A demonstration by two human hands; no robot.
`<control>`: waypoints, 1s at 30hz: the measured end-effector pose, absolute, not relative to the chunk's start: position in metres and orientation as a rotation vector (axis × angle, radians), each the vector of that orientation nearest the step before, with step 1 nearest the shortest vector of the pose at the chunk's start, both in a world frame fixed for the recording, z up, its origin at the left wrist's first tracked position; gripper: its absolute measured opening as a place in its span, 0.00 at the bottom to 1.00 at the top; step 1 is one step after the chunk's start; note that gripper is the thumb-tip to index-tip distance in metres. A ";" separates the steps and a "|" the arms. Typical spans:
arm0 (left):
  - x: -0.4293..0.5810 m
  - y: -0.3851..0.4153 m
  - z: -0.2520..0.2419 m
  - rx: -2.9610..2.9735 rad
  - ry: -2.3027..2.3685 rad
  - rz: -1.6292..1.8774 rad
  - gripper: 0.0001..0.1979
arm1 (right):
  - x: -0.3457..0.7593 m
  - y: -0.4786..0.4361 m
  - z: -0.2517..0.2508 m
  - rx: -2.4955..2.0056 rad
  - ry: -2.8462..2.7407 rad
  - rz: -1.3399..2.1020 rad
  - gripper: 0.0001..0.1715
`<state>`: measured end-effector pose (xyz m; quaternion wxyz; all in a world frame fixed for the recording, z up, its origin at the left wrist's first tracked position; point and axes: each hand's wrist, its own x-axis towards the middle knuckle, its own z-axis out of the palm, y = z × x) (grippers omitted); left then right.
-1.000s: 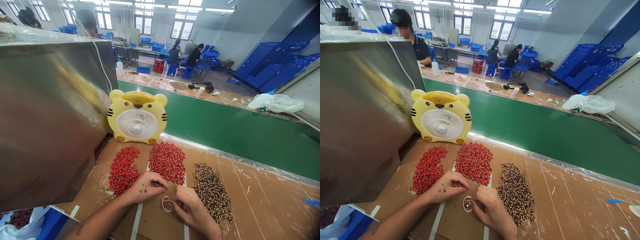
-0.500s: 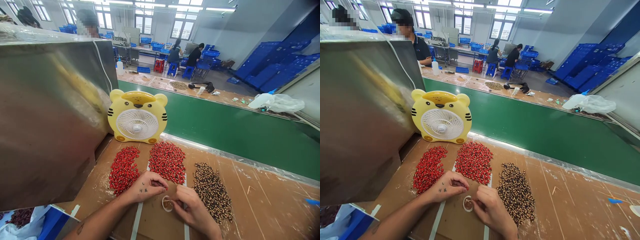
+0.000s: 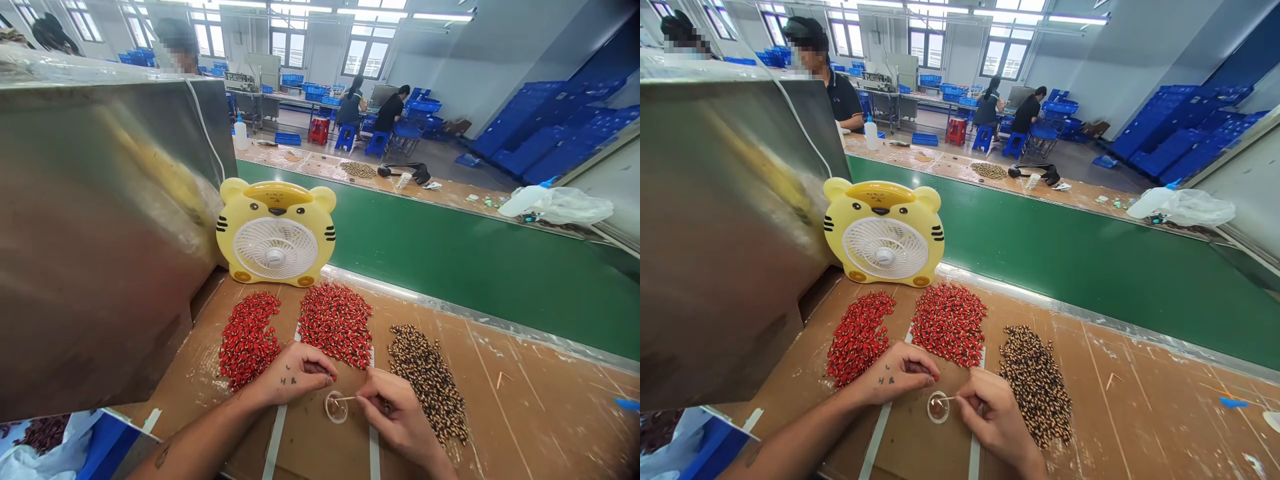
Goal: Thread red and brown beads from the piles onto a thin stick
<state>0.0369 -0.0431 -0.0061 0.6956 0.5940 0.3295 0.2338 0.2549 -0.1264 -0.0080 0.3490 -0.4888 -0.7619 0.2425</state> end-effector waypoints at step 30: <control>0.038 -0.045 0.003 1.244 0.748 0.481 0.05 | 0.246 -0.131 -0.009 -1.252 -1.623 0.563 0.08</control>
